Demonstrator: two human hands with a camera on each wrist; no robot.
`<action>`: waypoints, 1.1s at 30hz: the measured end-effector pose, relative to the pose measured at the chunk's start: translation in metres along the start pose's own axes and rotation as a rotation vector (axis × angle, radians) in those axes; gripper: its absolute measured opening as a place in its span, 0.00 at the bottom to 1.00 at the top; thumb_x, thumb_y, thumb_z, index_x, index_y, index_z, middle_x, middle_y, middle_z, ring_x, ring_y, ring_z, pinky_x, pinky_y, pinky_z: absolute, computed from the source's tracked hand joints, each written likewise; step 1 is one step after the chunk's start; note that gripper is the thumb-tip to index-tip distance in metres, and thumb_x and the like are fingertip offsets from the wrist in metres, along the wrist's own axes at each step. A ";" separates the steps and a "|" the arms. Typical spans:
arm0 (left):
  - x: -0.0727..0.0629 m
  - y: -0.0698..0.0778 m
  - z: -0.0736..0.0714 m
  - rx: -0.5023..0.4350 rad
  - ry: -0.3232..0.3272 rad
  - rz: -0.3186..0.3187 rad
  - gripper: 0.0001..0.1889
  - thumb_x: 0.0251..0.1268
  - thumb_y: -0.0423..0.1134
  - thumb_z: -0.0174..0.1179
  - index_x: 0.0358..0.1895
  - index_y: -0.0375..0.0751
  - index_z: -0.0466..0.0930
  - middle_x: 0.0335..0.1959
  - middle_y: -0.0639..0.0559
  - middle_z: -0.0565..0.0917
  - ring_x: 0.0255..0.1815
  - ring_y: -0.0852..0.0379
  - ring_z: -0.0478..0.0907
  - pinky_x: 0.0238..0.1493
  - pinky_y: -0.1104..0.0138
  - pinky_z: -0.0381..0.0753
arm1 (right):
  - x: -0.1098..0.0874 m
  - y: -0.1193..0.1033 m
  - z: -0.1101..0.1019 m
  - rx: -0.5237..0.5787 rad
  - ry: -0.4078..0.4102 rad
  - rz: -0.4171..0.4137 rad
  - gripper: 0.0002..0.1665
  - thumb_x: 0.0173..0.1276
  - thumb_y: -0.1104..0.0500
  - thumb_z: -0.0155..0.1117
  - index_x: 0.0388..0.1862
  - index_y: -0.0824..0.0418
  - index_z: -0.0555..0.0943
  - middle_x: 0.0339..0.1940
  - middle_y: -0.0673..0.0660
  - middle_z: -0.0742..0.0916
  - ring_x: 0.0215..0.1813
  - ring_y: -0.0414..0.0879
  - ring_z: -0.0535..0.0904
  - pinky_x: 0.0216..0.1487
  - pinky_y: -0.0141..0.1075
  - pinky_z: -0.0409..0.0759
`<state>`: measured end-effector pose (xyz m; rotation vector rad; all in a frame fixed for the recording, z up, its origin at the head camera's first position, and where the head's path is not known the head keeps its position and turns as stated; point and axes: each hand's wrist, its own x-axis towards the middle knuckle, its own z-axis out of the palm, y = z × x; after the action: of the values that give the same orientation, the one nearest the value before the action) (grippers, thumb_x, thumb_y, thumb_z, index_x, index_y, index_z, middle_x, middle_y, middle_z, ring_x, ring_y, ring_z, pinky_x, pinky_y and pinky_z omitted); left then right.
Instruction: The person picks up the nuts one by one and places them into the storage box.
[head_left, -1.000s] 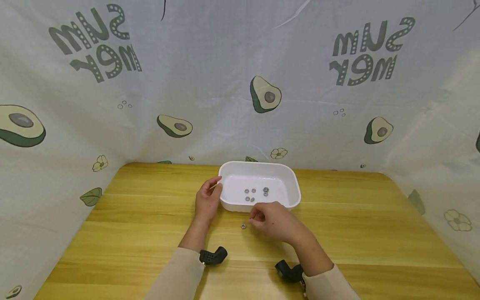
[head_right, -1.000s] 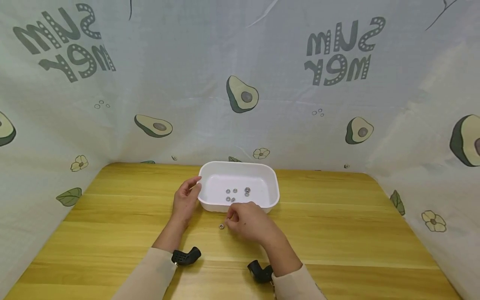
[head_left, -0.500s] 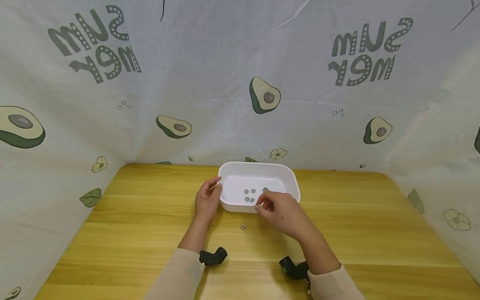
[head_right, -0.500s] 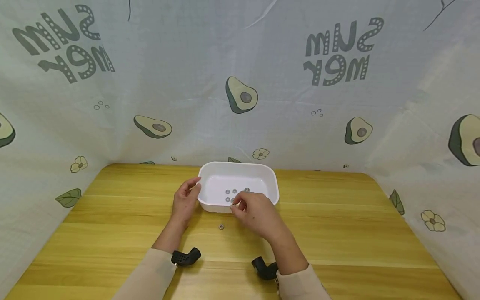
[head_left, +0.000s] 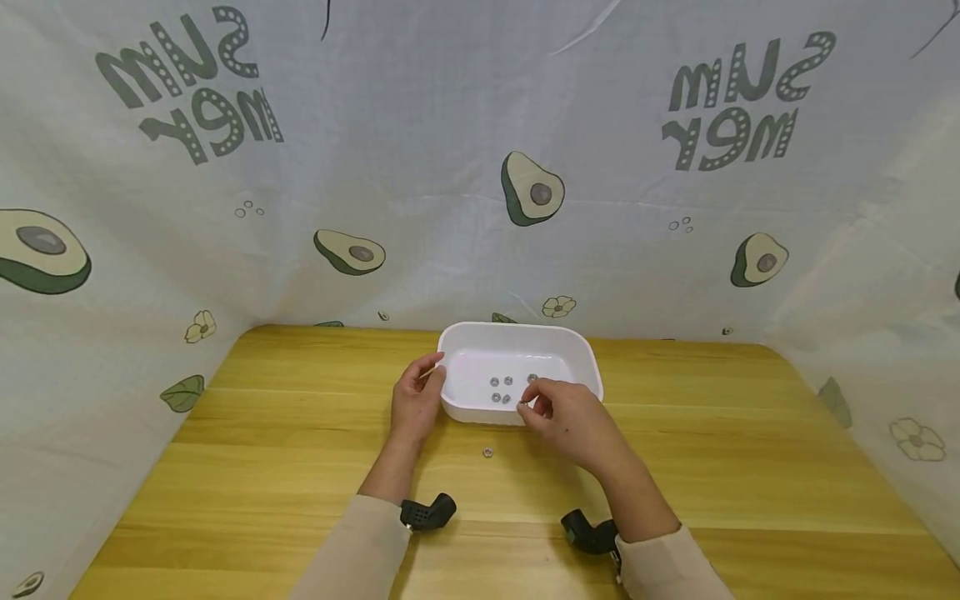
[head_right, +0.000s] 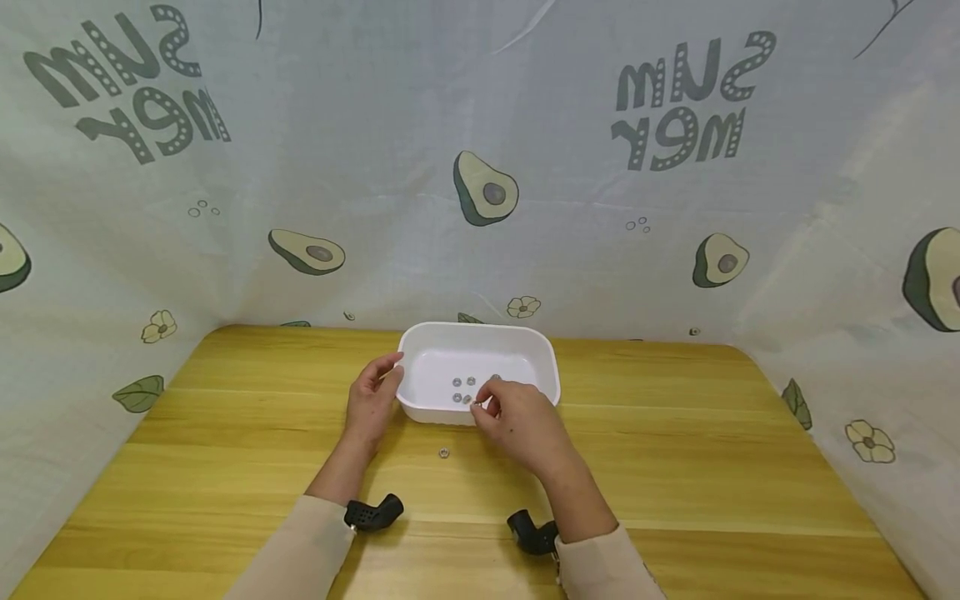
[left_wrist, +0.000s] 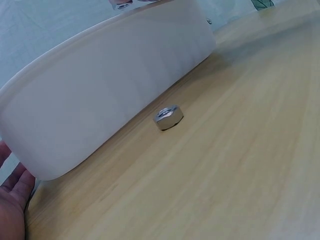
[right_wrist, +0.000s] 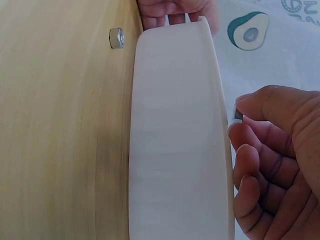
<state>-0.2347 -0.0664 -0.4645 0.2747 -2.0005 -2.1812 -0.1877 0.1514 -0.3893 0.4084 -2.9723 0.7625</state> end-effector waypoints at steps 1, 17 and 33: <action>0.000 0.000 0.000 -0.003 0.000 -0.002 0.17 0.72 0.41 0.58 0.60 0.44 0.83 0.66 0.45 0.79 0.66 0.44 0.78 0.68 0.53 0.79 | 0.000 0.000 0.000 -0.001 0.001 0.001 0.06 0.68 0.53 0.70 0.36 0.54 0.83 0.24 0.46 0.80 0.29 0.41 0.72 0.31 0.32 0.73; 0.000 0.002 -0.001 0.007 -0.004 0.000 0.17 0.73 0.42 0.57 0.61 0.45 0.83 0.66 0.45 0.78 0.66 0.44 0.78 0.69 0.52 0.78 | 0.001 -0.001 -0.001 -0.008 0.019 0.020 0.06 0.69 0.54 0.69 0.37 0.54 0.84 0.24 0.47 0.80 0.28 0.42 0.72 0.30 0.32 0.71; 0.000 0.000 0.001 -0.001 -0.005 0.003 0.17 0.73 0.42 0.58 0.60 0.43 0.83 0.66 0.45 0.79 0.65 0.45 0.78 0.67 0.55 0.80 | 0.039 0.019 -0.003 -0.054 -0.029 0.071 0.06 0.69 0.55 0.68 0.38 0.57 0.84 0.25 0.51 0.81 0.28 0.45 0.73 0.30 0.34 0.70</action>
<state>-0.2345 -0.0659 -0.4642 0.2659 -2.0013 -2.1835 -0.2306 0.1598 -0.3914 0.3145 -3.0416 0.6858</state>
